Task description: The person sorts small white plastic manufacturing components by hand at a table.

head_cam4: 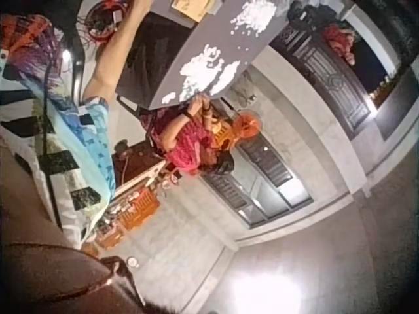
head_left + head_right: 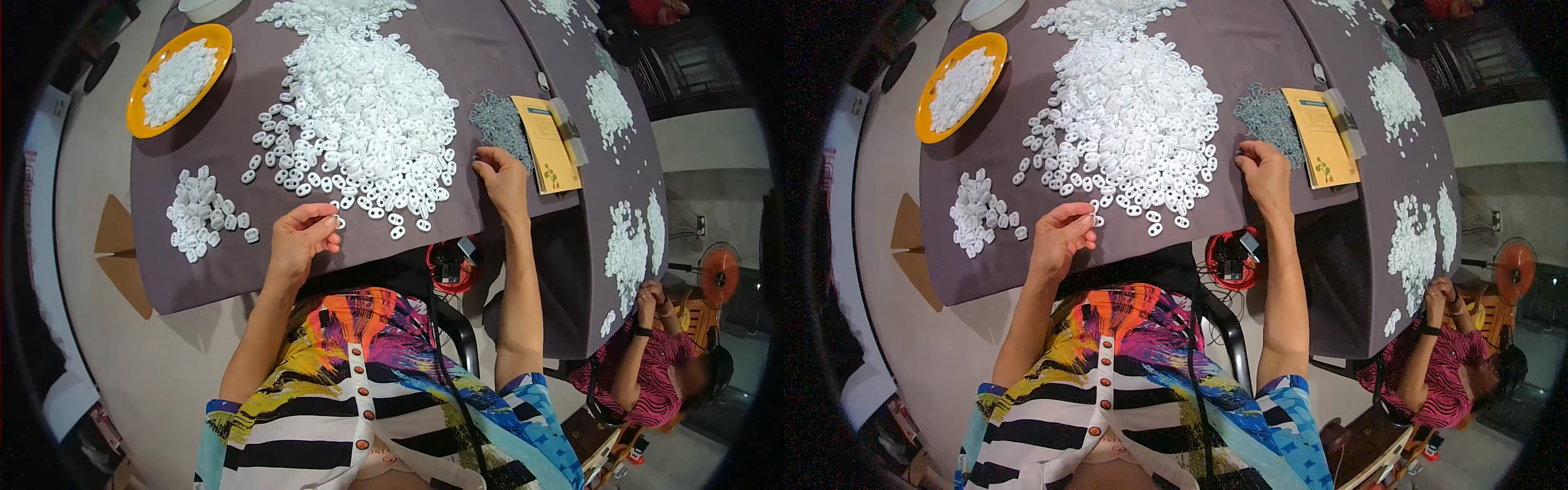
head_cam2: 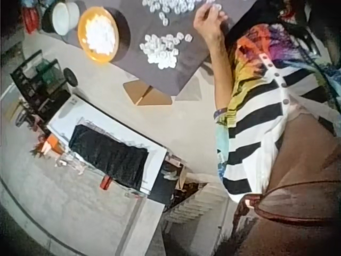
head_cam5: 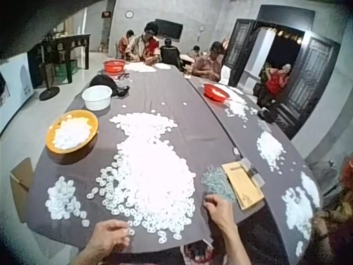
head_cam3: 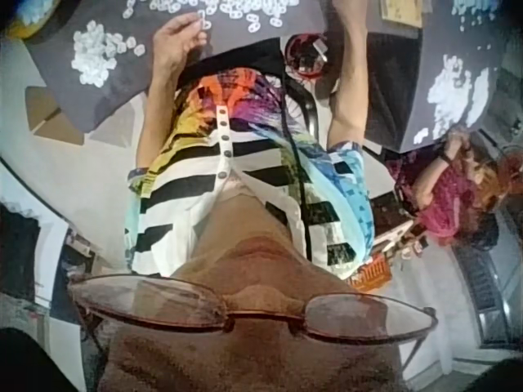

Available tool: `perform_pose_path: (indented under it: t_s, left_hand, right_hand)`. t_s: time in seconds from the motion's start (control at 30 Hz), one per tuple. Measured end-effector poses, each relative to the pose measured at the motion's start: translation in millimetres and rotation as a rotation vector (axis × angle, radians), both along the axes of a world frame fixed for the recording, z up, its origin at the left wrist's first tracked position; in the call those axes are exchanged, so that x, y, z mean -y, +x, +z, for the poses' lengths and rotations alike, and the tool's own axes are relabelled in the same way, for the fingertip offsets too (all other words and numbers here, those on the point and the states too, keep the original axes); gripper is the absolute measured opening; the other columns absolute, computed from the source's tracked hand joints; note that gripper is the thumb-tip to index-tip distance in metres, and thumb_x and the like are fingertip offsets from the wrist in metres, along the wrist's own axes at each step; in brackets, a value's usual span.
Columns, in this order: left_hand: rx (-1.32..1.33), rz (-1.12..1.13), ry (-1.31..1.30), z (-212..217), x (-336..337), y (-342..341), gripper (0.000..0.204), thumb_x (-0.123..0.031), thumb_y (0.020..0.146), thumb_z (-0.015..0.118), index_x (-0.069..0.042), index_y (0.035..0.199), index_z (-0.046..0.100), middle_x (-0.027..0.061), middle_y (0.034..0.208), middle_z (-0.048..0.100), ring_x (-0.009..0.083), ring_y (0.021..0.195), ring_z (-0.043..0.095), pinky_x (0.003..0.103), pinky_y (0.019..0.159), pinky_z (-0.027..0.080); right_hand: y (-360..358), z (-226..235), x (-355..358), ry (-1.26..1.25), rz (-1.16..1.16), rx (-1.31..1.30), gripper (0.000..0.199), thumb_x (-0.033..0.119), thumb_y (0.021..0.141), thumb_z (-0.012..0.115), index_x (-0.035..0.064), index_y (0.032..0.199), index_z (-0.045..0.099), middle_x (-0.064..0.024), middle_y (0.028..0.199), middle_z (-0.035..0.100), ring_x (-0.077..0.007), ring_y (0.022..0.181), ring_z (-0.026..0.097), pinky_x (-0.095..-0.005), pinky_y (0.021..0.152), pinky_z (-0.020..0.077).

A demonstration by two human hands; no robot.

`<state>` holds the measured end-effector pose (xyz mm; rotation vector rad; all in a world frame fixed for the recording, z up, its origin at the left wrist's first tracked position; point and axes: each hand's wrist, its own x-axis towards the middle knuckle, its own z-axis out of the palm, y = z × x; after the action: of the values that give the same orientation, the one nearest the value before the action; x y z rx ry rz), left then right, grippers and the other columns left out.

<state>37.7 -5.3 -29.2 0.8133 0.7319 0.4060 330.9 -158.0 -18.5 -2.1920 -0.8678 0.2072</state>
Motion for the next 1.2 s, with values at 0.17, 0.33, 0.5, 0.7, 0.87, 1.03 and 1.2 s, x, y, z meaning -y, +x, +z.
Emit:
perform_pose_path:
  t_s: [0.17, 0.33, 0.5, 0.7, 0.87, 1.03, 1.2]
  left_hand:
    - [0.003, -0.009, -0.004, 0.2, -0.4, 0.4, 0.014, 0.001, 0.079, 0.058, 0.002, 0.092, 0.06, 0.007, 0.075, 0.059, 0.0123, 0.058, 0.057, 0.023, 0.05, 0.049]
    - [0.005, -0.002, -0.001, -0.4, -0.1, 1.3, 0.013, 0.0, 0.078, 0.06, 0.002, 0.091, 0.06, 0.0063, 0.073, 0.059, 0.0116, 0.057, 0.057, 0.023, 0.05, 0.05]
    - [-0.011, 0.008, -0.006, 1.1, 0.1, 1.7, 0.013, -0.001, 0.078, 0.06, 0.002, 0.09, 0.06, 0.0062, 0.073, 0.059, 0.0119, 0.057, 0.057, 0.023, 0.049, 0.05]
    - [-0.019, 0.001, -0.004, 0.5, -0.5, 1.2, 0.013, 0.0, 0.078, 0.06, 0.002, 0.091, 0.06, 0.0061, 0.073, 0.059, 0.0118, 0.057, 0.057, 0.023, 0.049, 0.05]
    - [0.0, -0.001, -0.019, 1.6, 0.1, 2.2, 0.013, 0.001, 0.078, 0.059, 0.002, 0.091, 0.06, 0.0073, 0.075, 0.06, 0.0117, 0.058, 0.057, 0.022, 0.05, 0.049]
    - [-0.002, 0.001, -0.01, 1.2, -0.7, 2.0, 0.013, 0.001, 0.079, 0.059, 0.002, 0.091, 0.06, 0.007, 0.074, 0.06, 0.0114, 0.058, 0.057, 0.022, 0.05, 0.049]
    - [-0.009, -0.003, 0.0, 0.6, 0.0, 2.6, 0.013, 0.0, 0.079, 0.059, 0.002, 0.092, 0.06, 0.0064, 0.073, 0.059, 0.0113, 0.058, 0.057, 0.022, 0.05, 0.048]
  right_hand:
    - [10.3, -9.0, 5.8, 0.073, -0.013, 0.01, 0.018, 0.003, 0.074, 0.06, -0.0008, 0.092, 0.062, -0.0063, 0.077, 0.063, -0.0101, 0.067, 0.057, -0.0226, 0.062, 0.0455]
    - [9.8, -8.6, 0.3, 0.044, 0.113, 0.322, 0.016, 0.003, 0.075, 0.059, -0.0004, 0.09, 0.062, -0.0087, 0.077, 0.06, -0.0149, 0.063, 0.057, -0.0244, 0.059, 0.0446]
    - [7.8, 0.9, -1.6, -0.052, 0.127, 0.24, 0.011, 0.003, 0.073, 0.059, -0.0016, 0.083, 0.06, -0.0125, 0.076, 0.058, -0.0214, 0.065, 0.057, -0.0305, 0.059, 0.0443]
    - [0.6, 1.5, -6.4, -0.105, 0.083, 0.26, 0.011, 0.009, 0.075, 0.056, -0.0007, 0.079, 0.058, -0.0146, 0.079, 0.058, -0.0267, 0.069, 0.057, -0.0326, 0.062, 0.0443]
    - [-0.2, 2.2, -8.2, -0.073, 0.105, 0.277, 0.012, 0.009, 0.075, 0.056, -0.0016, 0.079, 0.059, -0.0132, 0.072, 0.059, -0.022, 0.063, 0.057, -0.0306, 0.059, 0.0442]
    - [7.5, -5.6, -9.2, -0.052, 0.009, 0.149, 0.014, 0.009, 0.073, 0.058, -0.0029, 0.08, 0.06, -0.0109, 0.064, 0.06, -0.0156, 0.058, 0.056, -0.028, 0.056, 0.0442]
    - [13.4, -10.4, -12.3, -0.058, -0.092, 0.128, 0.015, 0.008, 0.072, 0.059, -0.004, 0.08, 0.06, -0.0118, 0.066, 0.061, -0.0171, 0.059, 0.058, -0.0284, 0.057, 0.045]
